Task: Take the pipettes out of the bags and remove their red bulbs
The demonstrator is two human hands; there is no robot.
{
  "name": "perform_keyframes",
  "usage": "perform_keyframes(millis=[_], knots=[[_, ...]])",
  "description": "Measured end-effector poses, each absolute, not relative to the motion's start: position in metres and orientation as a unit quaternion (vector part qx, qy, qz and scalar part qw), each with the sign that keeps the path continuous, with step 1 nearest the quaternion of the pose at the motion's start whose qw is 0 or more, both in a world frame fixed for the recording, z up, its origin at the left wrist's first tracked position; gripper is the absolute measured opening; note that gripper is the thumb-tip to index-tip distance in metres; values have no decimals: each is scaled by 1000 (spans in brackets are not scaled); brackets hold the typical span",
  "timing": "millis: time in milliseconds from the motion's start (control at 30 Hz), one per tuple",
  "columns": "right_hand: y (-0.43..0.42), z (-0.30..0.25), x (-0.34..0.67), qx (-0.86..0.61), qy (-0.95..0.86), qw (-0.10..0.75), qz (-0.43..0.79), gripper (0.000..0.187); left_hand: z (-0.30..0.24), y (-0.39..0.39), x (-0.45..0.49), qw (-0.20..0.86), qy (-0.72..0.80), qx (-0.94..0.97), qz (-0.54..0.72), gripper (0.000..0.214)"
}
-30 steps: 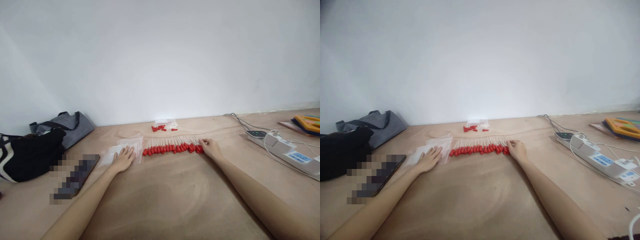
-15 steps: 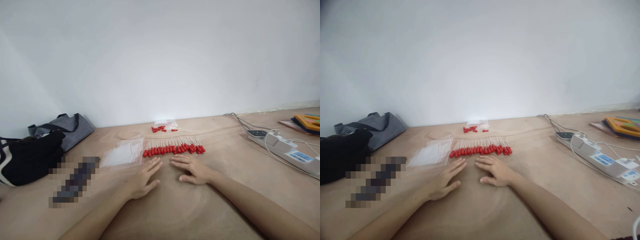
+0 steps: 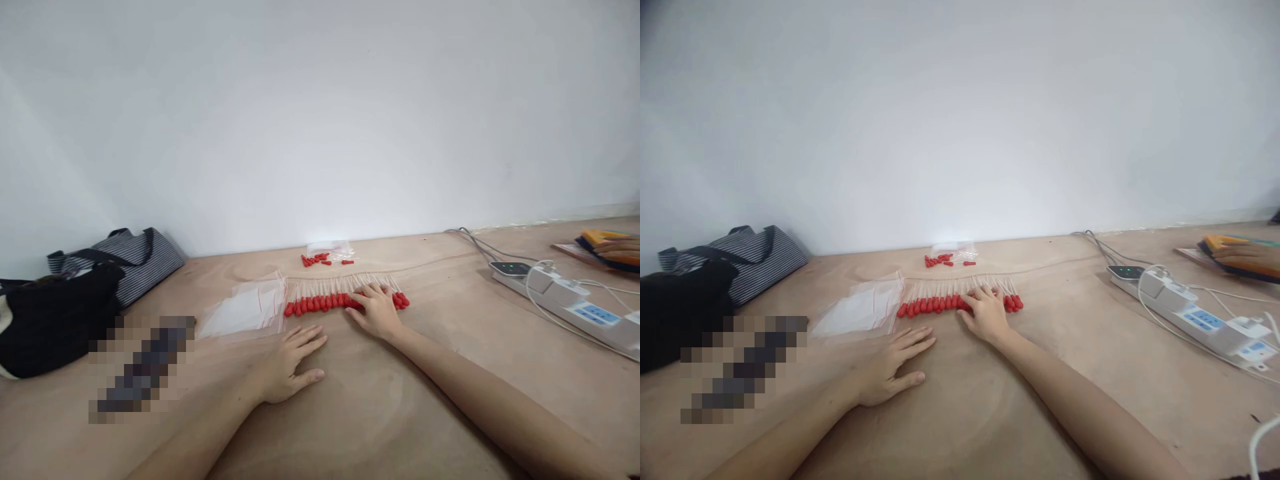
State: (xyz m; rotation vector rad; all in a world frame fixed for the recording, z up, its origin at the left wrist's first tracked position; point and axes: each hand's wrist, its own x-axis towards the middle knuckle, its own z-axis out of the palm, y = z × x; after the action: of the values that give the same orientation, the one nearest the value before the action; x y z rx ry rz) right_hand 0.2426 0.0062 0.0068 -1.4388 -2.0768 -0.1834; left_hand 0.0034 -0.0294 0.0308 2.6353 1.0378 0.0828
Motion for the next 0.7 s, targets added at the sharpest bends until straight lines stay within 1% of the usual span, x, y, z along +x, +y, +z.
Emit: perform_keyframes(millis=[133, 233, 400, 500, 567, 700], knots=[[14, 4, 238, -528, -795, 287, -83, 20, 28, -28, 2, 159, 361, 918, 33, 58], [17, 0, 236, -516, -800, 291, -94, 18, 26, -28, 1, 175, 362, 914, 59, 55], [22, -6, 236, -497, -786, 337, -151, 19, 21, -26, 6, 237, 368, 883, 168, 36], [15, -6, 235, -472, -759, 395, -213, 17, 17, -21, 16, 317, 393, 822, 262, 31], [5, -6, 233, -429, -754, 427, -254, 16, 15, -18, 25, 400, 413, 758, 307, 36], [-22, -5, 223, -308, -791, 436, -300, 17, 12, -15, 45, 573, 394, 631, 345, 48]])
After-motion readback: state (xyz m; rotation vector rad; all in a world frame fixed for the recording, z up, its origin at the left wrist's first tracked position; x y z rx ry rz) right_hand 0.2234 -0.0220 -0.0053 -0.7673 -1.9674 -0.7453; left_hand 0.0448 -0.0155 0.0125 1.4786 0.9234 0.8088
